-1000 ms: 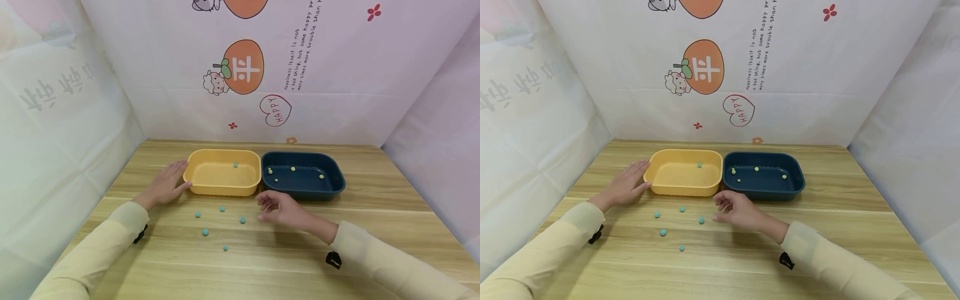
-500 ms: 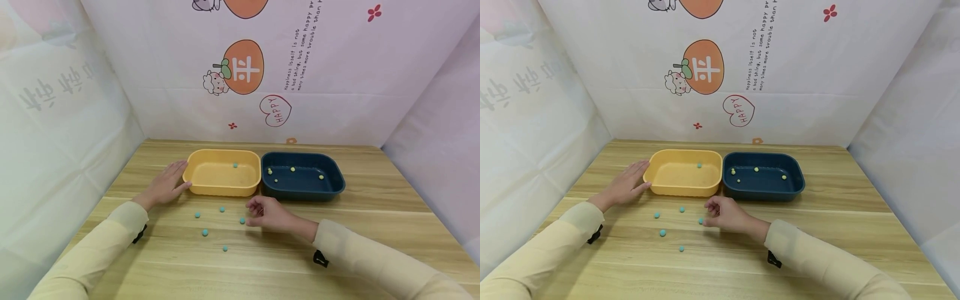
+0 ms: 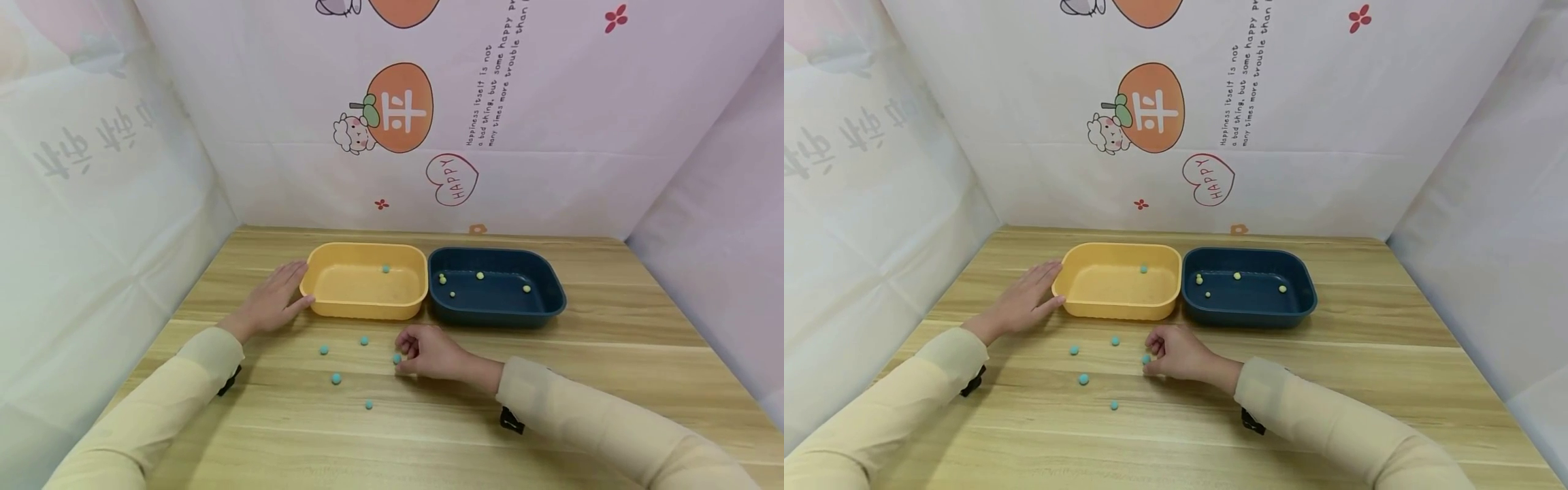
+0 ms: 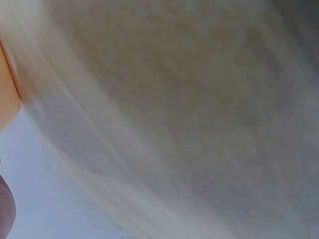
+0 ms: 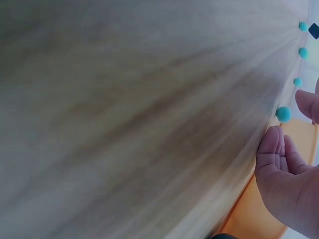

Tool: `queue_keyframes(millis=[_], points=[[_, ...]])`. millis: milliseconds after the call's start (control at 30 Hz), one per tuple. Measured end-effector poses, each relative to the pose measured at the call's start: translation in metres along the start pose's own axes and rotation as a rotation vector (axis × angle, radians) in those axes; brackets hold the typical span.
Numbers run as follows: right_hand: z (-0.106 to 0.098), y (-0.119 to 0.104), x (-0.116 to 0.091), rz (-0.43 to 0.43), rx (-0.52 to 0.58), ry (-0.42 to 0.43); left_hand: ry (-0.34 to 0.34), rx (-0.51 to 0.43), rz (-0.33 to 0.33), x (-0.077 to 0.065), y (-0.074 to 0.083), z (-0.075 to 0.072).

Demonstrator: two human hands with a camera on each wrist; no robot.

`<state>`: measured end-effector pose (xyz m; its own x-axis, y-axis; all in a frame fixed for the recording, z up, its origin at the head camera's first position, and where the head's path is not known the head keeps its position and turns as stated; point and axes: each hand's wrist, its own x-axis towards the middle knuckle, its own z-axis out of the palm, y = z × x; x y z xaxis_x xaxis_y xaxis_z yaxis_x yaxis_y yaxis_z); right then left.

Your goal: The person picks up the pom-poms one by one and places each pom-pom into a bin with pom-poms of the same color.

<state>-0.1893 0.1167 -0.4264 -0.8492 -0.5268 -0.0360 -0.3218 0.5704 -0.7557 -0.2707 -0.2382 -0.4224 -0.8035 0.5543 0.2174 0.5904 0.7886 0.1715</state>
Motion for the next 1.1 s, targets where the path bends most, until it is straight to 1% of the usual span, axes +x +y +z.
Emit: queue_keyframes(millis=[167, 500, 733, 1100], points=[[0.002, 0.0012, 0.0025, -0.013, -0.034, -0.004, -0.008, 0.003, -0.004, 0.0008, 0.0002, -0.0005], [0.0017, 0.0028, 0.0046, -0.049, -0.055, -0.025, -0.015, 0.002, -0.003, 0.0009, 0.0007, -0.0012], [0.0002, 0.0033, 0.0059, -0.047, -0.07, -0.044, 0.009, 0.007, 0.015, 0.0005, 0.0017, -0.0023], [0.0005, 0.0028, 0.0056, -0.05, -0.056, -0.06, -0.013, 0.003, 0.0, 0.0012, 0.0045, -0.0045]])
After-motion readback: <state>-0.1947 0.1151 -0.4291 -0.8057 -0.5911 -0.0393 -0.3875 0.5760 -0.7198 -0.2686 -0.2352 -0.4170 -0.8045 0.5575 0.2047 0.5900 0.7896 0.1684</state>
